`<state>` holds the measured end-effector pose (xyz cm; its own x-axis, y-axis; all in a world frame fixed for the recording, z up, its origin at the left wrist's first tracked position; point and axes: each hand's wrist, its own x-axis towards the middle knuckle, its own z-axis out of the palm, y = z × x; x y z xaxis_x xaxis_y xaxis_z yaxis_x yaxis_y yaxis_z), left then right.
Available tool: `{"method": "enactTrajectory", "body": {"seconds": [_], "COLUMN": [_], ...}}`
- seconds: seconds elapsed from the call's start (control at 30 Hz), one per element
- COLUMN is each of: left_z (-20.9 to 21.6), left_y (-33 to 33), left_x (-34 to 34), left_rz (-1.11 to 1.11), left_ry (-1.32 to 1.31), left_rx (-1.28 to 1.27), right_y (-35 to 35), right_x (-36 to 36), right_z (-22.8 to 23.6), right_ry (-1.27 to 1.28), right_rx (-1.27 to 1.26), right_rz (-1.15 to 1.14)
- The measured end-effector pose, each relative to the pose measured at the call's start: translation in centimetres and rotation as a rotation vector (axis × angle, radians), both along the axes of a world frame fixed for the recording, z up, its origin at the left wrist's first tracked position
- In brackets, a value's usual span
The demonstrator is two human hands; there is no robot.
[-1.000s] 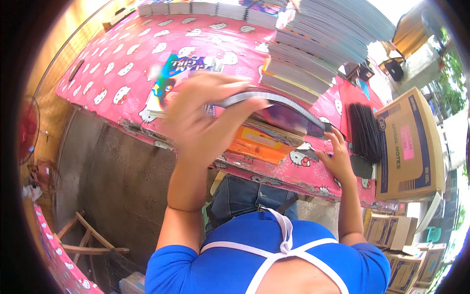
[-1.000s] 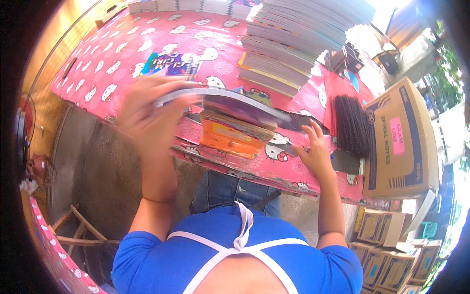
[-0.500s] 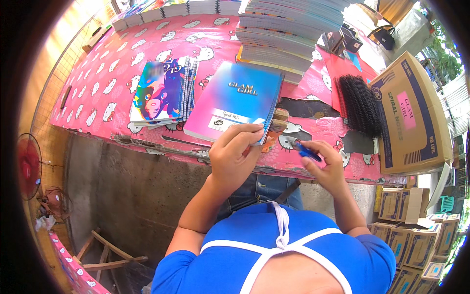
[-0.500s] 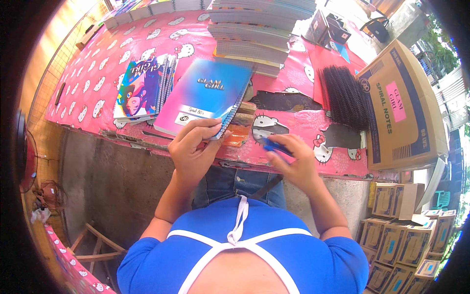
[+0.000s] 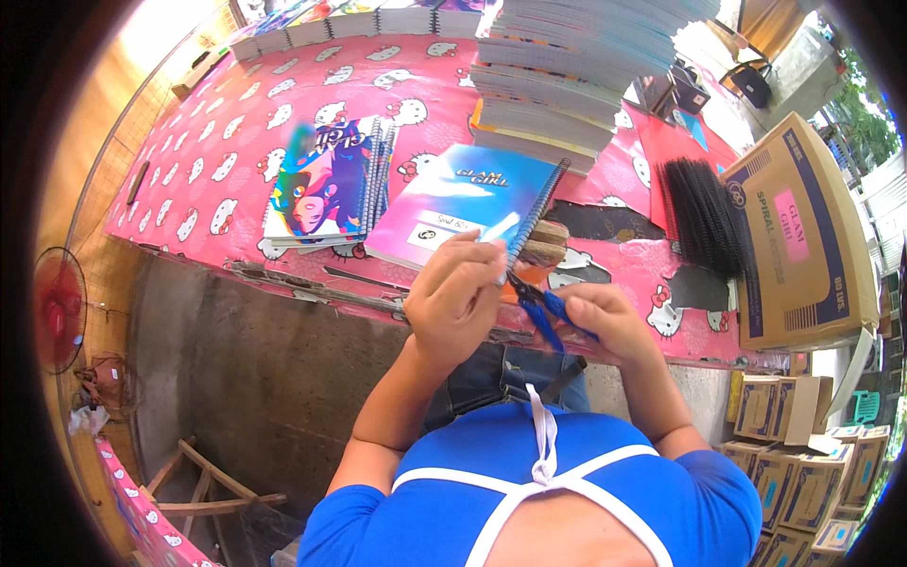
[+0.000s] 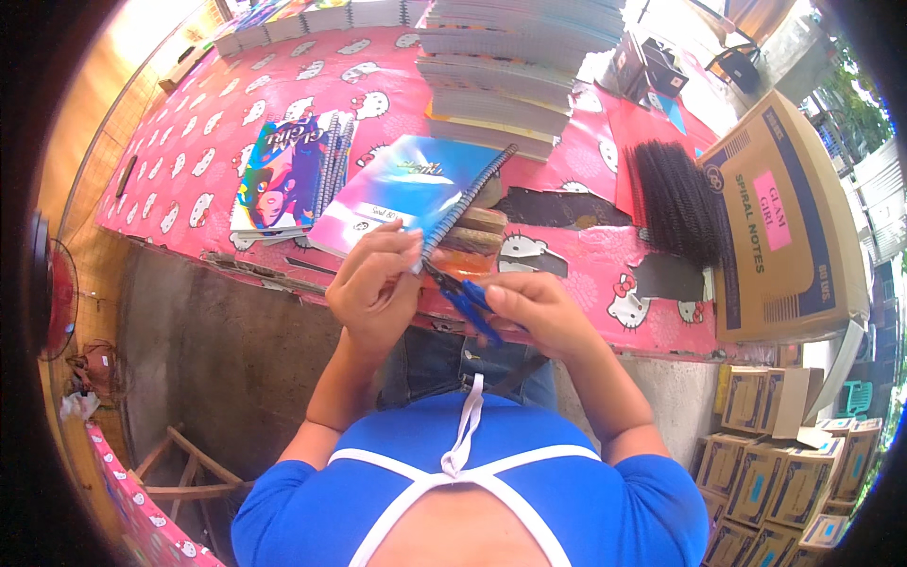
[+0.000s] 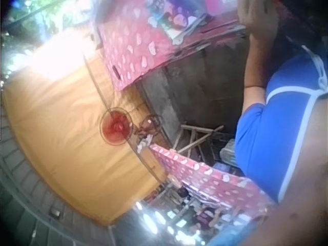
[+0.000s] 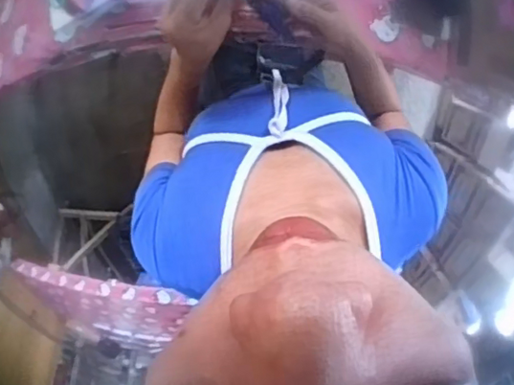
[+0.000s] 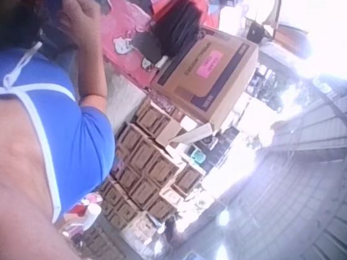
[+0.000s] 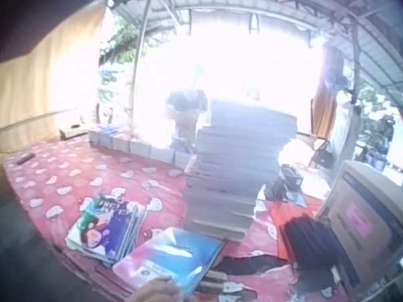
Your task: The person inserts plastic spiral coils into the punched holes of several notebooks by hand and clips the ends of the coils using a tool.
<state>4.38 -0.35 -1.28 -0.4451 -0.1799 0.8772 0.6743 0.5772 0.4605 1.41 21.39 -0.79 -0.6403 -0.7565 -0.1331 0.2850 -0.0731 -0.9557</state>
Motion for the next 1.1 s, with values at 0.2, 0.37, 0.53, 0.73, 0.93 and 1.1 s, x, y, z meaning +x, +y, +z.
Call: {"method": "enactTrajectory", "body": {"seconds": [0.2, 0.37, 0.53, 0.73, 0.93, 1.1], "left_z": [1.4, -8.1, -5.2, 2.2, 4.9, 8.6], "left_y": [-11.2, -22.2, -20.1, -12.5, -9.1, -7.2], "left_x": [-2.5, -3.1, -3.6, -3.3, -3.4, -4.9], "left_rz": [0.342, 1.039, 1.247, 0.414, -0.12, -0.95], "left_ry": [0.323, -0.347, -0.255, 0.036, -0.064, -0.405], "left_rx": [0.853, 0.565, 0.395, 0.682, 0.848, 1.143], "right_y": [7.6, 7.5, -0.1, -3.7, -3.2, -5.1], "right_x": [-2.0, -4.4, -14.2, -24.5, -25.5, -14.5], "right_z": [-5.1, -3.1, 11.6, 24.5, 24.3, 18.7], "right_ry": [0.86, 1.246, 1.829, 2.228, 2.262, 2.333], "right_rx": [0.807, 0.872, 0.549, 0.718, 0.709, 0.742], "right_rz": [-0.543, -0.566, -0.886, -0.904, -0.761, -0.6]}}
